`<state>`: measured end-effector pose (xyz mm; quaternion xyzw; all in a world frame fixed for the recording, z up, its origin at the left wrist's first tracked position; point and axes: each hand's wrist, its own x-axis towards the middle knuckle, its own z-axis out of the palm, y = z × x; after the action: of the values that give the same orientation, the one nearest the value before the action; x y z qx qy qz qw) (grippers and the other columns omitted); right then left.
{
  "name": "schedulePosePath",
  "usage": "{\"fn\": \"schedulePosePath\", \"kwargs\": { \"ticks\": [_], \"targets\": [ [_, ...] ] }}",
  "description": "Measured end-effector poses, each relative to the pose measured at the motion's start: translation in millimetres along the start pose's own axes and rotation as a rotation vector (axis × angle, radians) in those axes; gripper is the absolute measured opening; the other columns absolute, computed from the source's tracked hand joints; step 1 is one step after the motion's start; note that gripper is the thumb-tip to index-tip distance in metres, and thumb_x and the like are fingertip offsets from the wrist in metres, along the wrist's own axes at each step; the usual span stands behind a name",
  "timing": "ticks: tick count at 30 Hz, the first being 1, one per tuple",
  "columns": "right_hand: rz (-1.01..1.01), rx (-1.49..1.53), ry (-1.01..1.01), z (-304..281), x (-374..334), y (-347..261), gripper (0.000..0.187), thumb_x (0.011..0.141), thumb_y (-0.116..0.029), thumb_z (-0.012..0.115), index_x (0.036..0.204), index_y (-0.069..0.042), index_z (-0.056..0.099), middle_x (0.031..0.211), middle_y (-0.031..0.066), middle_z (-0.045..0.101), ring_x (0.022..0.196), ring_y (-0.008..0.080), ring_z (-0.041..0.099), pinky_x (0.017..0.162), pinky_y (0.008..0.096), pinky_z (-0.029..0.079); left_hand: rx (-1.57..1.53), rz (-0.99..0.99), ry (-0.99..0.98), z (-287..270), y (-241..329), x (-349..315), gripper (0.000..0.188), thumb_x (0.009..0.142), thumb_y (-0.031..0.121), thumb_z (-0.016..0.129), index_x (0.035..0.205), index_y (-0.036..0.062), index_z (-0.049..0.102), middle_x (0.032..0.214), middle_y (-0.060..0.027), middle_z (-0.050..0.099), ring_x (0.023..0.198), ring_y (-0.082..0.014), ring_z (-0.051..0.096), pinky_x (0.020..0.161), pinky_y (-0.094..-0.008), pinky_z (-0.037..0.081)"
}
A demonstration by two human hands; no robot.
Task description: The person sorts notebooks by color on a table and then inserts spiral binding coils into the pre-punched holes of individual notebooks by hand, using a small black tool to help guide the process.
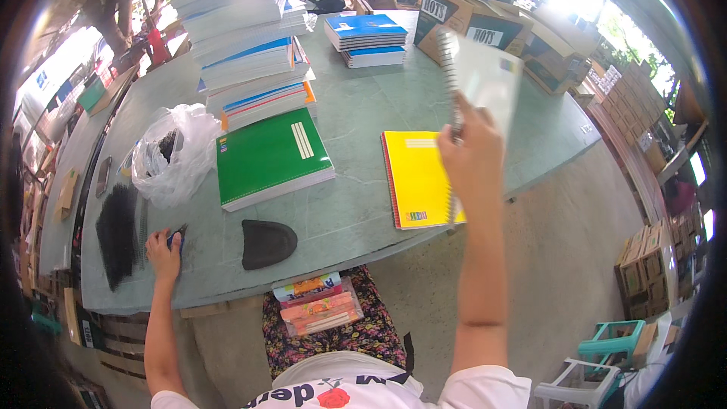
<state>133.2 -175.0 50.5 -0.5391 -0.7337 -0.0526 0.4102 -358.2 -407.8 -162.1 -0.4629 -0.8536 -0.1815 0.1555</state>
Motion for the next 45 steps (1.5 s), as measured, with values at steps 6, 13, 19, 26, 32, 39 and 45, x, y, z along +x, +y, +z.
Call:
{"fn": "schedulePosePath", "kwargs": {
  "ticks": [6,13,19,26,32,39,45],
  "targets": [
    [0.083,-0.099,-0.324,189.4,-81.4,74.9,0.027,0.076,-0.017,0.055,0.097,-0.001,0.057,0.088,0.0168,0.058,0.075,0.0336,0.062,0.065,0.0424,0.051,-0.074,0.047,-0.011,-15.9,16.1,-20.4,0.04,0.088,0.036,0.051,0.107,0.0011,0.057,0.109,-0.0172,0.049,0.107,-0.0347,0.043,0.094,-0.0447,0.031],
    [0.0,-0.109,-0.447,191.0,-68.5,79.3,0.031,0.076,-0.018,0.056,0.101,-0.001,0.061,0.087,0.0158,0.058,0.074,0.0336,0.061,0.065,0.0433,0.051,-0.089,0.091,0.04,-19.9,37.3,-30.3,0.034,0.089,0.03,0.052,0.107,0.0022,0.057,0.113,-0.017,0.048,0.11,-0.0346,0.042,0.096,-0.0455,0.03],
    [-0.109,-0.136,-0.49,205.5,-50.7,69.2,0.026,0.078,-0.024,0.057,0.091,-0.001,0.06,0.088,0.0166,0.059,0.075,0.0341,0.062,0.068,0.0436,0.051,-0.039,0.119,0.2,-23.9,47.1,-46.7,0.025,0.081,0.017,0.061,0.102,0.0037,0.058,0.109,-0.0157,0.049,0.105,-0.033,0.045,0.09,-0.0443,0.036],
    [-0.403,0.167,-0.386,205.4,-47.4,-53.2,0.015,0.082,-0.019,0.057,0.086,-0.006,0.063,0.089,0.0119,0.059,0.084,0.0292,0.059,0.069,0.0402,0.049,-0.269,0.08,0.209,-18.0,69.0,-60.6,0.019,0.076,0.009,0.061,0.094,0.0032,0.056,0.097,-0.0147,0.049,0.093,-0.0334,0.047,0.082,-0.0424,0.038],
    [-1.081,0.262,-0.326,254.4,-94.1,-193.5,0.03,0.074,-0.01,0.06,0.103,-0.018,0.062,0.109,0.0094,0.054,0.099,0.0288,0.054,0.081,0.039,0.048,-0.313,0.063,0.191,-16.7,56.5,-65.5,0.013,0.076,0.009,0.061,0.087,0.003,0.057,0.094,-0.0141,0.05,0.092,-0.0326,0.047,0.08,-0.0424,0.039],
    [-1.014,0.093,-0.856,263.2,-66.6,-203.3,0.033,0.066,-0.016,0.072,0.098,-0.021,0.065,0.107,0.0061,0.053,0.098,0.0291,0.054,0.079,0.0386,0.05,-0.324,-0.008,0.132,-19.0,71.9,-64.9,0.015,0.076,0.013,0.064,0.087,0.0031,0.06,0.096,-0.0141,0.054,0.093,-0.032,0.049,0.08,-0.0424,0.04],
    [-1.007,0.051,-1.01,260.3,-61.0,-212.5,0.036,0.064,-0.014,0.073,0.098,-0.023,0.064,0.112,0.0056,0.051,0.1,0.0294,0.052,0.082,0.0387,0.049,-0.584,0.199,-0.105,-22.1,180.2,-62.1,0.047,0.069,0.027,0.073,0.109,0.0094,0.058,0.113,-0.0196,0.048,0.099,-0.0359,0.049,0.087,-0.0416,0.041]
  ]
}}
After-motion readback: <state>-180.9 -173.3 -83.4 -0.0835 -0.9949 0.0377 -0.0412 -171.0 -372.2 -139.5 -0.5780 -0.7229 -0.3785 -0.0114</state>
